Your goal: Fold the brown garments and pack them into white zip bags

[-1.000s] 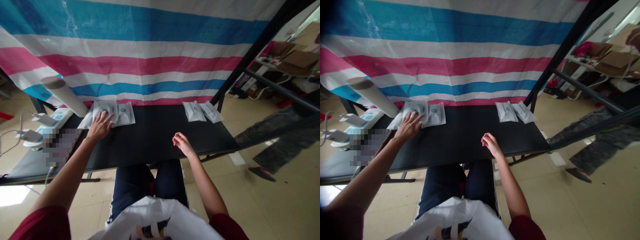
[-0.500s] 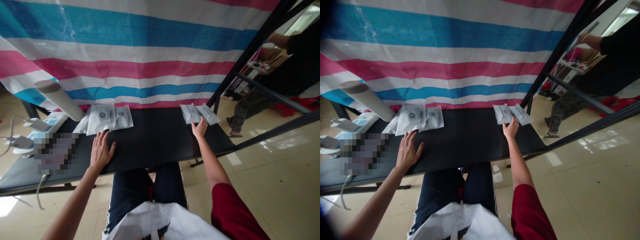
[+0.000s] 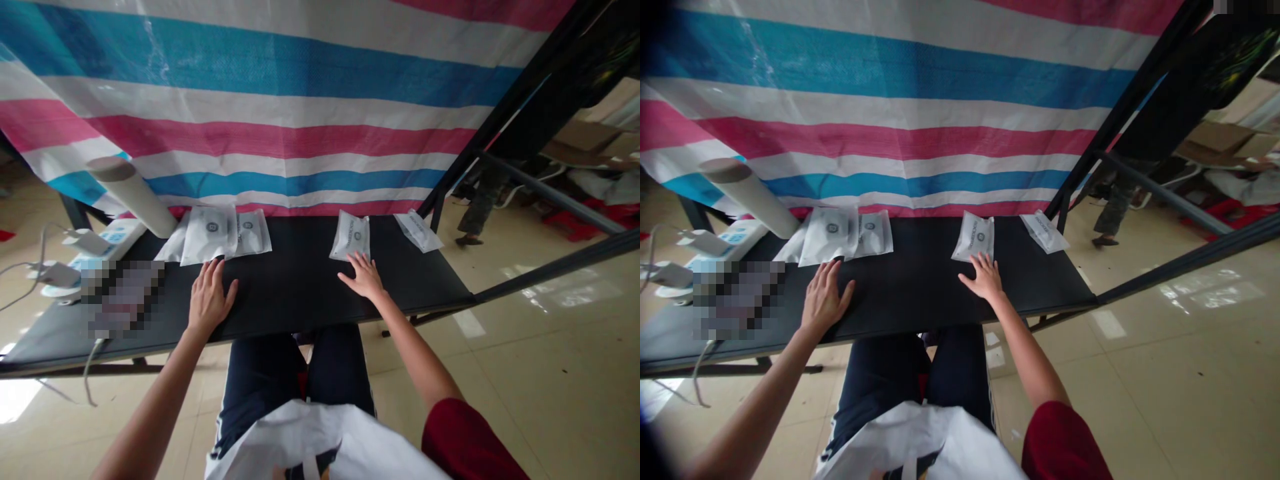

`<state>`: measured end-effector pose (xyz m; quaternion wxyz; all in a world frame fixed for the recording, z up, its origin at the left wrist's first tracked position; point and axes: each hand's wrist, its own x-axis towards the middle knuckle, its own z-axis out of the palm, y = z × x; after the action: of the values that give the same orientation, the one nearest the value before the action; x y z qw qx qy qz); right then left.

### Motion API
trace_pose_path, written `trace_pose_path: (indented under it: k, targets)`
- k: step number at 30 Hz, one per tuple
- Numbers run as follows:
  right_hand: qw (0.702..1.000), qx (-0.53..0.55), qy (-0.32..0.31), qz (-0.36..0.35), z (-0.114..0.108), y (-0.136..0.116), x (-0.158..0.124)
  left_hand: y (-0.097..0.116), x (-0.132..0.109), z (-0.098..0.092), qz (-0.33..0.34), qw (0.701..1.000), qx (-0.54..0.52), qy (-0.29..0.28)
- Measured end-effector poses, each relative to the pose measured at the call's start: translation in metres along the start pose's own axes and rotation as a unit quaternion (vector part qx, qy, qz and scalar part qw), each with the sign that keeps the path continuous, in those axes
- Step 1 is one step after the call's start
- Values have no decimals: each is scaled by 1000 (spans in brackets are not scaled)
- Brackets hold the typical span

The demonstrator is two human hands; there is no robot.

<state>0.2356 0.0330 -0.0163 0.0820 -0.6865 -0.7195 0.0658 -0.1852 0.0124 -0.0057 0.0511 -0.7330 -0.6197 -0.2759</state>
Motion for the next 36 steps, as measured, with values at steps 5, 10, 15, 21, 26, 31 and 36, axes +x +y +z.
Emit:
trace_pose_path:
  k: [5,10,15,21,26,31,36]
  targets:
    - [989,48,17,-142,11,-96,-79,7,0,-4,24,999,-3,20]
    - [985,77,20,-156,18,-142,-126,50,16,-19,69,995,-48,53]
    - [985,81,25,-150,20,-139,-131,124,63,-14,105,979,-169,42]
    - [985,92,44,-138,23,-136,-137,177,107,51,11,980,-175,-99]
    - [978,152,33,-141,15,-127,-126,172,101,79,-19,971,-59,-229]
    - [950,306,40,-50,17,-100,-58,170,94,78,-18,968,-47,-245]
    - [944,316,77,59,21,-84,24,172,91,75,-14,972,-43,-231]
